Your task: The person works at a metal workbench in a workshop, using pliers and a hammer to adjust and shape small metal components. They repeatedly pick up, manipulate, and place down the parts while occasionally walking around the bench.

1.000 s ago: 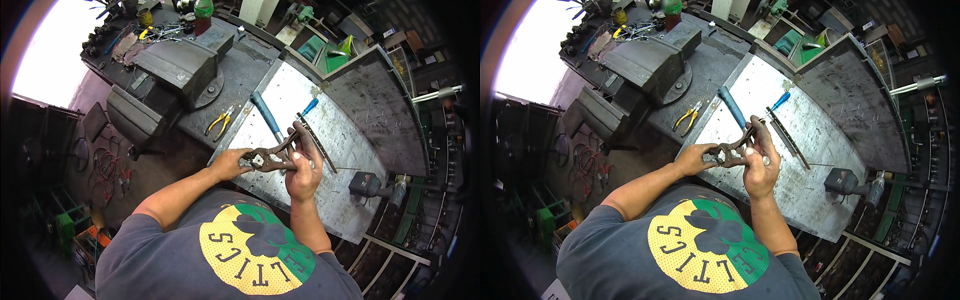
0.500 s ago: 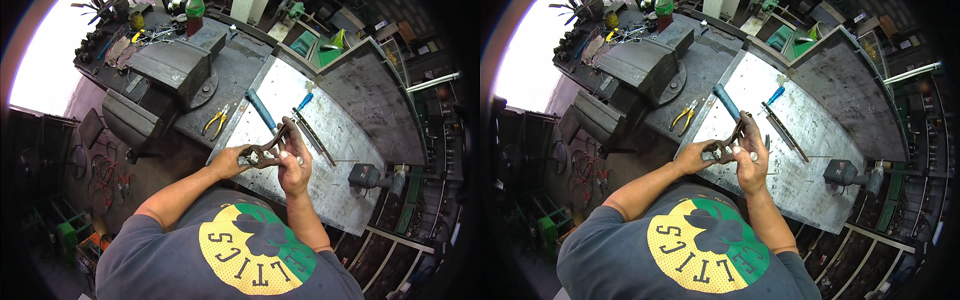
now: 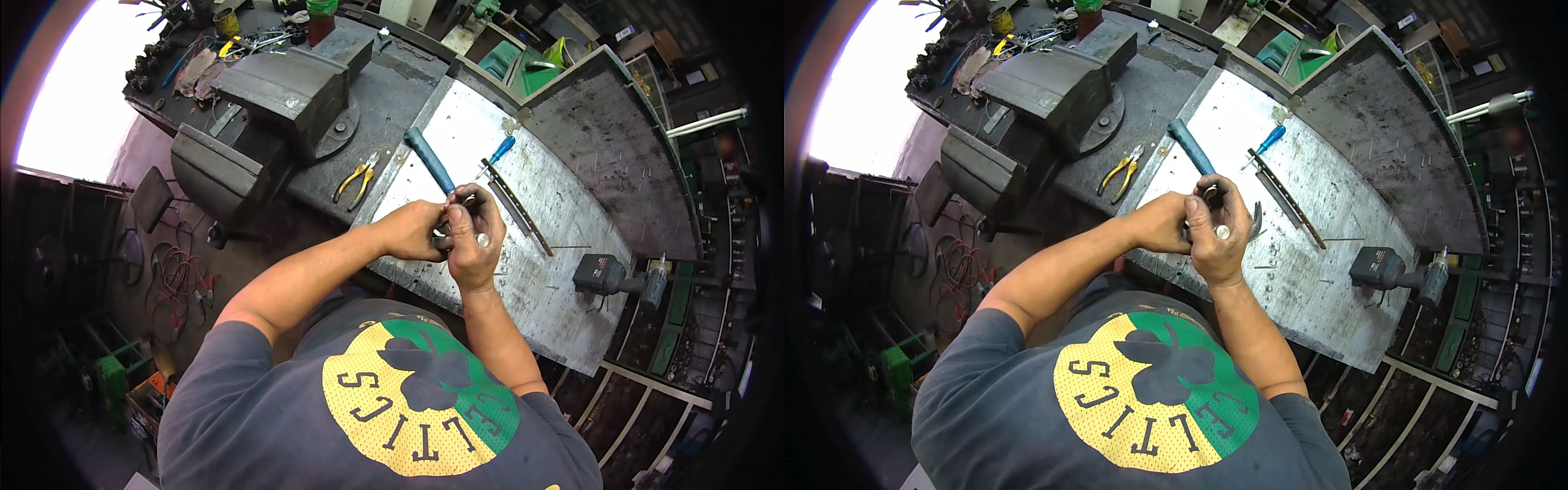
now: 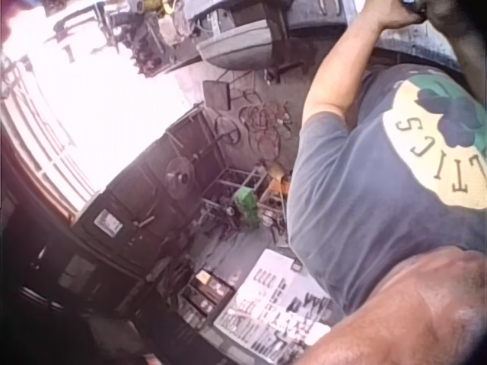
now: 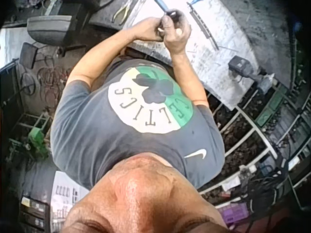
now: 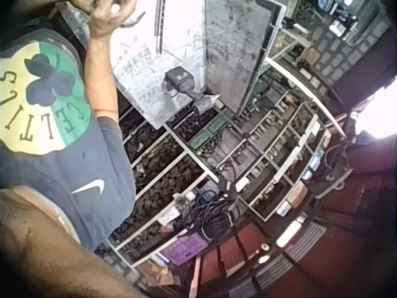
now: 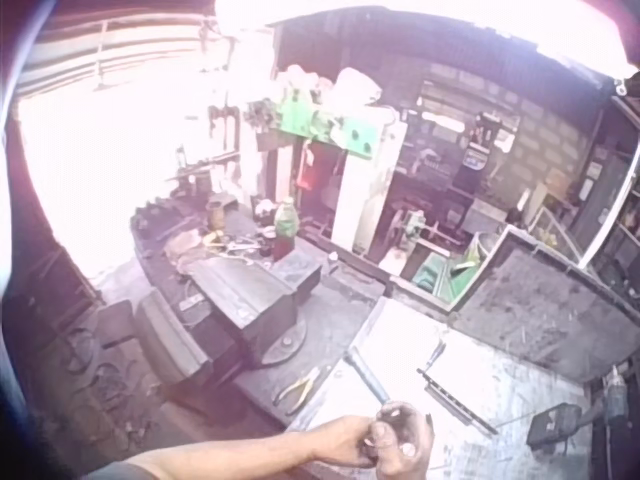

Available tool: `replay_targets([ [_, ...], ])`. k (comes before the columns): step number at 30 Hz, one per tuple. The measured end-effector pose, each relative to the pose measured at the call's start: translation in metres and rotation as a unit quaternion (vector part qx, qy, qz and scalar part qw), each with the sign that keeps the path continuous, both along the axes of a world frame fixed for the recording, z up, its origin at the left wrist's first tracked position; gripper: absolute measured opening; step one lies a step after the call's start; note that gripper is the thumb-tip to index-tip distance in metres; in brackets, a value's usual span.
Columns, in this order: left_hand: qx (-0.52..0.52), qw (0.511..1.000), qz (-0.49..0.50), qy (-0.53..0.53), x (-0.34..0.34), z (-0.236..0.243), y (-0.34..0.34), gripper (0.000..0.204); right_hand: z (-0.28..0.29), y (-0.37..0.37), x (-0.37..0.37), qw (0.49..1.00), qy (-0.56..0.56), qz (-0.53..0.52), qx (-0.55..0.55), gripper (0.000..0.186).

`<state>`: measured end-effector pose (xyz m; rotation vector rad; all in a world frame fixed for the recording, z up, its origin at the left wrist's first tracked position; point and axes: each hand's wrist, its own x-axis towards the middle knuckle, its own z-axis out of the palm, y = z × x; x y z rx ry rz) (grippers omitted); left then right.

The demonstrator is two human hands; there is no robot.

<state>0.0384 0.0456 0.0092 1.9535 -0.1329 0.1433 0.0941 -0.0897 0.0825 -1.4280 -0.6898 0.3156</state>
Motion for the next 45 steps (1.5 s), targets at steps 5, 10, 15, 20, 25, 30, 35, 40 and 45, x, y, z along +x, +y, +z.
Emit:
replay_targets([
  [5,-0.004,0.997,0.063,-0.032,-0.003,-0.003,-0.013,0.033,-0.001,-0.001,0.003,0.999,-0.008,0.014,0.036,0.016],
  [10,0.015,0.981,0.181,-0.074,-0.008,-0.013,-0.032,0.031,0.019,-0.01,-0.013,1.0,0.0,0.014,-0.023,0.025],
  [15,0.055,0.975,0.215,0.012,-0.023,0.013,-0.043,0.031,0.028,-0.008,0.04,0.954,0.052,0.294,-0.017,0.025],
  [20,0.057,0.995,-0.08,0.015,0.003,0.044,0.024,0.056,0.008,-0.003,0.073,0.926,0.0,0.373,-0.057,0.037],
  [25,0.285,0.958,0.033,0.023,0.003,0.044,0.009,0.047,0.011,-0.024,-0.005,0.997,0.014,0.065,0.036,0.096],
  [30,0.247,0.951,0.179,-0.047,-0.013,0.045,-0.006,0.049,0.022,-0.02,0.024,0.98,-0.034,0.144,-0.134,0.02],
  [35,0.029,0.994,-0.104,-0.016,0.0,0.032,0.022,0.063,0.017,-0.015,0.074,0.897,0.074,0.426,-0.093,0.03],
  [40,0.036,0.982,0.174,0.063,-0.012,0.011,-0.047,0.019,0.02,-0.016,-0.011,0.998,-0.017,-0.02,-0.05,0.057],
  [45,0.237,0.969,0.066,0.026,-0.021,0.033,-0.014,0.048,0.035,-0.011,0.054,0.918,-0.009,0.37,-0.141,0.03],
])
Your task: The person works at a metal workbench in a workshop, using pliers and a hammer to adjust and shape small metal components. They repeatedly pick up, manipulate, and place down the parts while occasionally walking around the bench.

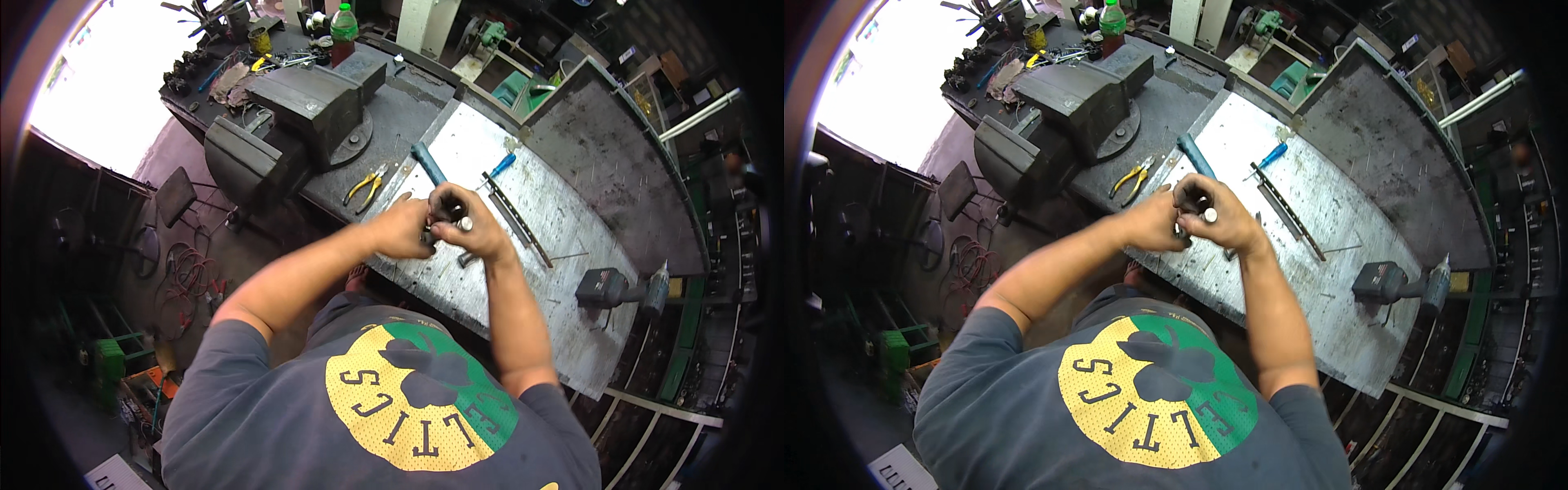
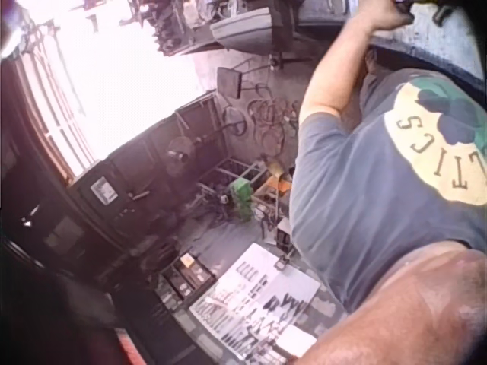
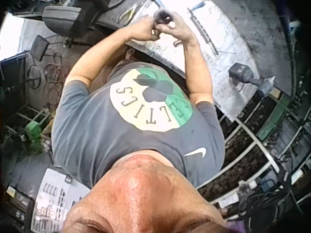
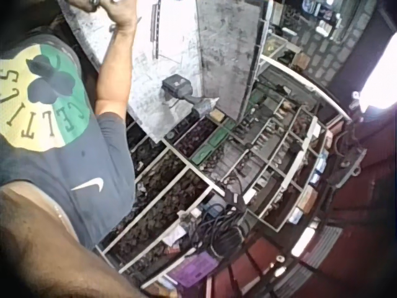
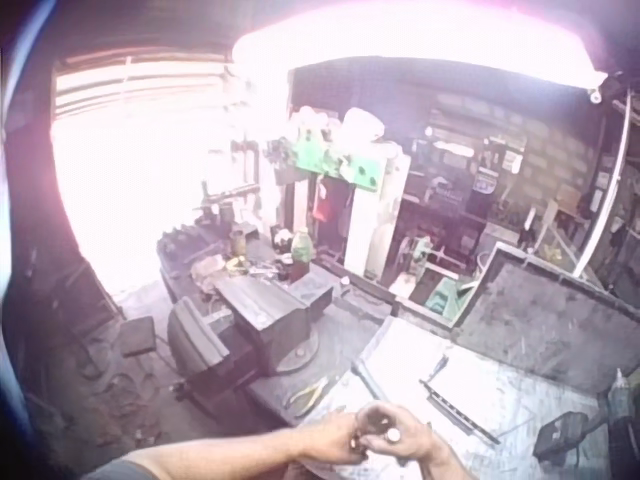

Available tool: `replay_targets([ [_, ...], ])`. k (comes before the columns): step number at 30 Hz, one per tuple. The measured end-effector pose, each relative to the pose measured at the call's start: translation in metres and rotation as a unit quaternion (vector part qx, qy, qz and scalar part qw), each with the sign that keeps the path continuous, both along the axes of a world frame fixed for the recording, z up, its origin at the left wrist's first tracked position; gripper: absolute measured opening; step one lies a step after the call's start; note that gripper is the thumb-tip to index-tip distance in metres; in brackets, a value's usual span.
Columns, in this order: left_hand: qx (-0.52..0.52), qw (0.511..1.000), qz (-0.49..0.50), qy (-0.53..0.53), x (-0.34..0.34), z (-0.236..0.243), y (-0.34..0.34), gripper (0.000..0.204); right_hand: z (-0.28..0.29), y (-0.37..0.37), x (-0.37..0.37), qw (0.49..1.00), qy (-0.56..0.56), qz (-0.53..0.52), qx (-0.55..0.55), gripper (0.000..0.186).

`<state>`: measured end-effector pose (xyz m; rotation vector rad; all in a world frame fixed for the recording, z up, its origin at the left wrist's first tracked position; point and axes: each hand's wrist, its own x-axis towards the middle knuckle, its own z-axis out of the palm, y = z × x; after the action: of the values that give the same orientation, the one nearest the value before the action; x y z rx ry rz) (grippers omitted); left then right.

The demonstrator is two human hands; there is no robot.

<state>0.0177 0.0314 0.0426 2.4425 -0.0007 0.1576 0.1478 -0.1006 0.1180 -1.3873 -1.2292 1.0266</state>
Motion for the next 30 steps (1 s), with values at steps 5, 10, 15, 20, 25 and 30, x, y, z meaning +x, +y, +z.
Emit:
replay_targets([
  [5,0.011,0.999,-0.032,-0.043,0.002,0.0,0.031,0.034,-0.028,-0.007,-0.019,0.979,-0.002,-0.168,0.117,0.053],
  [10,-0.025,0.982,0.188,0.002,-0.004,-0.009,-0.018,0.042,-0.049,-0.002,-0.071,0.914,-0.014,-0.391,0.109,0.051],
  [15,-0.063,0.993,-0.1,0.001,-0.003,0.006,0.038,0.071,-0.044,0.005,0.012,0.998,0.037,0.027,0.033,0.031],
  [20,-0.104,0.994,-0.013,-0.024,0.002,-0.021,0.023,0.033,-0.041,-0.008,-0.043,0.96,0.066,-0.229,0.144,0.051],
  [25,-0.048,0.98,0.185,-0.057,-0.009,-0.033,-0.027,0.032,-0.039,0.002,-0.063,0.93,-0.043,-0.36,0.064,0.047],
  [30,-0.041,0.988,-0.072,0.133,-0.003,-0.006,0.024,0.069,-0.052,0.019,0.025,0.984,-0.025,0.093,0.148,0.04],
])
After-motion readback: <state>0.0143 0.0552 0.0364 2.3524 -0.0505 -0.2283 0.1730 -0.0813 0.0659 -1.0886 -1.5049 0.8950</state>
